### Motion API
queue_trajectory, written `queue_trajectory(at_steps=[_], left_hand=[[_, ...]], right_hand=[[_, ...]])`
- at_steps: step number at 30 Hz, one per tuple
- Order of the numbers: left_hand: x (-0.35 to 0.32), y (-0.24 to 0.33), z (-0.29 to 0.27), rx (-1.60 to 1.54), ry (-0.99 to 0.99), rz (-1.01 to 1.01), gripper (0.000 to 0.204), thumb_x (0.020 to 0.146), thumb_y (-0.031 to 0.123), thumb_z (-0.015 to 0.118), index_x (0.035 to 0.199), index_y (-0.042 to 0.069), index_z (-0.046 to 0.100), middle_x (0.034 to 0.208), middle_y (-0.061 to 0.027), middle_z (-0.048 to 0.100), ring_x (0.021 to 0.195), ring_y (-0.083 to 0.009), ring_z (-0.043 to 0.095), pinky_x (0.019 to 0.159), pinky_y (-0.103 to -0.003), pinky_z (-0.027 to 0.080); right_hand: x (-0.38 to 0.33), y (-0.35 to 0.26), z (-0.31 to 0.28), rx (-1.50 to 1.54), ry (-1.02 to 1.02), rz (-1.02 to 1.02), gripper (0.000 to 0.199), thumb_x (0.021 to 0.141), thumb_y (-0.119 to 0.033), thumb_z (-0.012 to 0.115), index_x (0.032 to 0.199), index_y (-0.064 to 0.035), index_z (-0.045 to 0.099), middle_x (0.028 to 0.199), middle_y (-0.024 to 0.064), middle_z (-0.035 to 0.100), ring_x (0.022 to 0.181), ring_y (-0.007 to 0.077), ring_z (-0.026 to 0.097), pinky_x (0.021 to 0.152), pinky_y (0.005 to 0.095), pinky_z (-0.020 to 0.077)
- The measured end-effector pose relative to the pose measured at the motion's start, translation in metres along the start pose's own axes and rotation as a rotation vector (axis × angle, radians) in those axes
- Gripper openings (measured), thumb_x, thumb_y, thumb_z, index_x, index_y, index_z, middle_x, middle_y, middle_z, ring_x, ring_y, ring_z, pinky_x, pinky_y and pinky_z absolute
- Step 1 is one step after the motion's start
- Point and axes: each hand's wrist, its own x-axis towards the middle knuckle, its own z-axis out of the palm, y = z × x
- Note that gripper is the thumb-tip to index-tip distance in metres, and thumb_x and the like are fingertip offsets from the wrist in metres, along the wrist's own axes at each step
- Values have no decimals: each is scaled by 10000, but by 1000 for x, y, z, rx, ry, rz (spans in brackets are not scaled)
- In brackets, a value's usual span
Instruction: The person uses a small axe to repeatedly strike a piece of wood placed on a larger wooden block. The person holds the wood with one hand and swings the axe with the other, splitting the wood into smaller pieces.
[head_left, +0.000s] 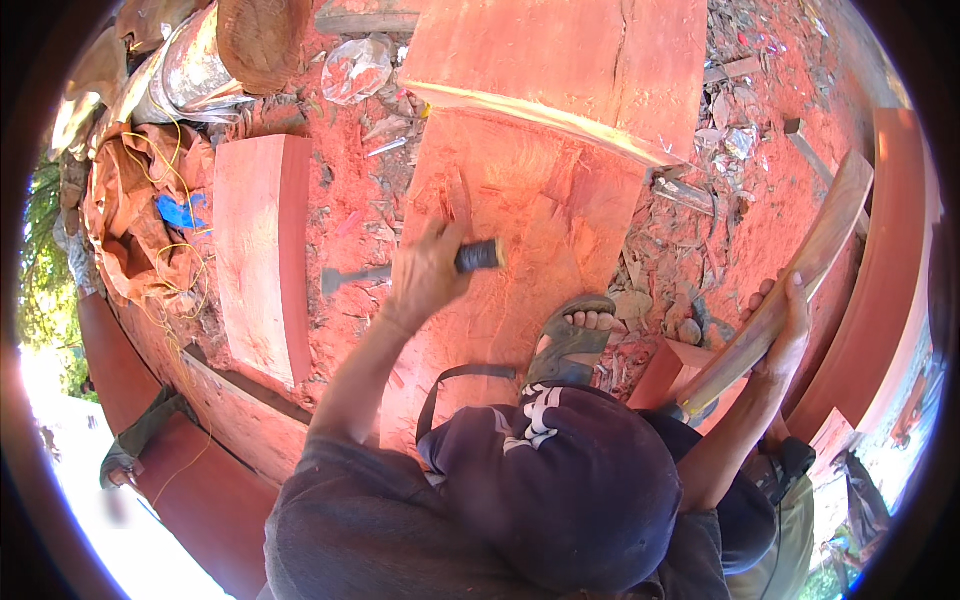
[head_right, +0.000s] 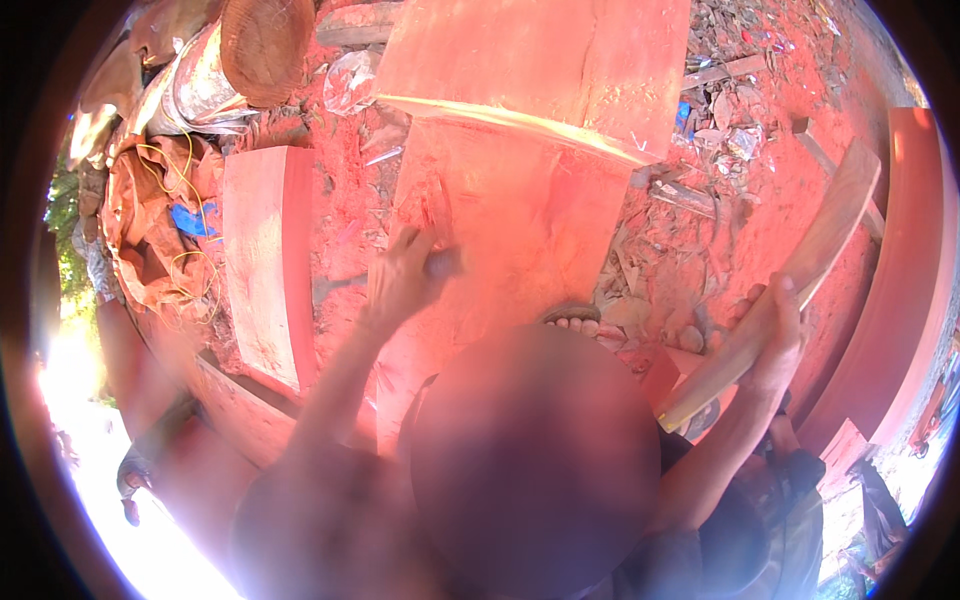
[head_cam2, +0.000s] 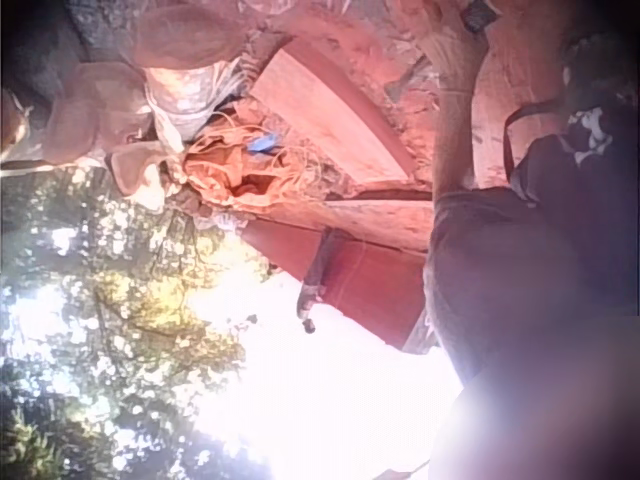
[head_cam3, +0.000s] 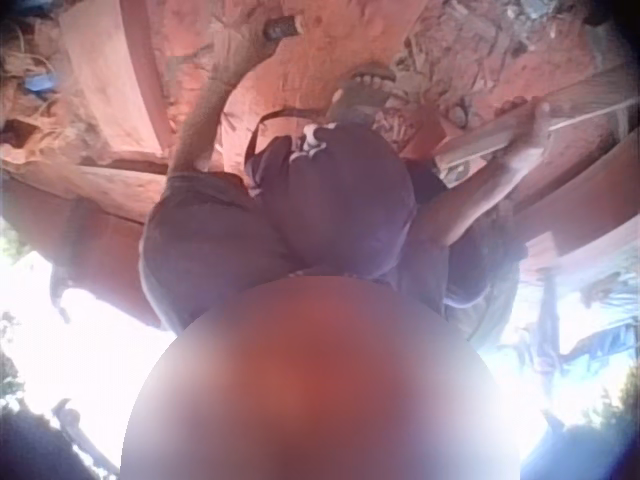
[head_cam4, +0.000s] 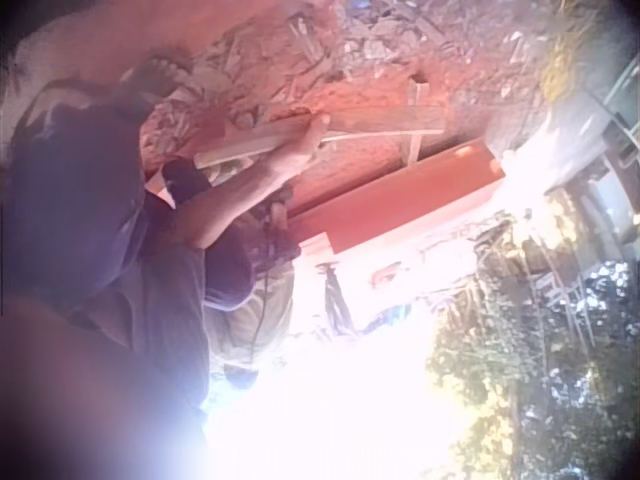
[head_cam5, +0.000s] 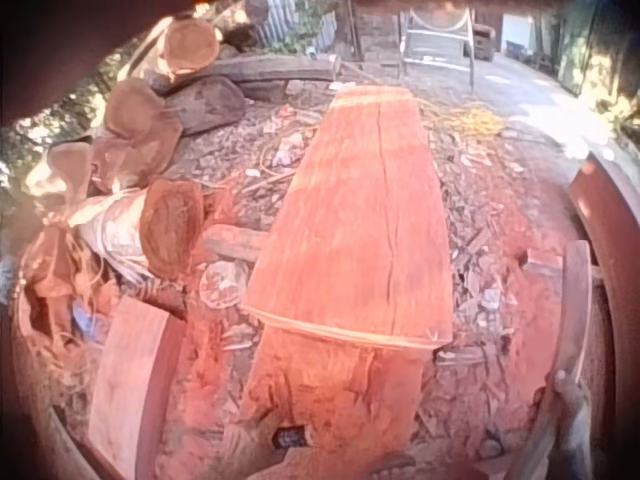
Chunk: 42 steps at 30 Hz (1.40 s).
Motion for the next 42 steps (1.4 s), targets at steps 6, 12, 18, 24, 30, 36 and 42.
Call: queue_trajectory(at_steps=[6,12,18,24,30,36,42], left_hand=[[40,-48,20,170,-164,160,763,693,270,855,1365,104,532,1398,-259,484,809,-412,713,686,-467,601],[-18,-55,-13,307,-375,-89,375,742,220,789,1034,14,676,1252,-241,570,774,-399,704,678,-472,592],[10,-38,-71,227,-101,-302,219,797,228,766,885,32,724,775,-201,682,731,-376,703,649,-455,572],[123,-15,-117,92,319,140,323,789,208,809,1049,61,687,867,-180,707,750,-366,711,661,-450,569],[216,5,-119,316,93,237,630,706,376,863,1214,56,671,1295,-200,642,1040,-387,683,887,-446,561],[230,6,-118,238,-75,140,711,675,396,859,1266,64,647,1327,-186,627,1075,-375,674,916,-449,549],[235,22,-115,281,-177,-44,506,775,341,787,1187,73,667,1132,-118,686,958,-330,706,877,-455,546]], right_hand=[[-2,-12,19,-77,-92,-31,450,922,-425,684,1156,-58,572,865,57,600,673,144,600,571,280,515],[-10,-32,48,-248,-97,-137,436,903,-401,708,1112,-32,607,820,55,609,672,131,602,578,284,495],[7,-52,91,-793,-289,-416,400,859,-337,740,1016,22,660,757,43,618,683,118,559,606,313,447],[67,-73,139,-1143,-382,-571,513,817,-441,739,1025,23,673,724,138,664,700,251,666,671,407,505],[113,-86,183,-1308,-276,-772,590,791,-527,749,1028,7,668,862,227,697,831,368,695,780,472,517],[151,-92,222,-1372,-373,-990,604,813,-523,757,1085,5,647,960,240,678,894,419,661,795,501,508],[171,-80,258,-1100,-498,-1150,609,799,-485,796,1114,6,623,990,246,661,878,438,646,762,515,514]])
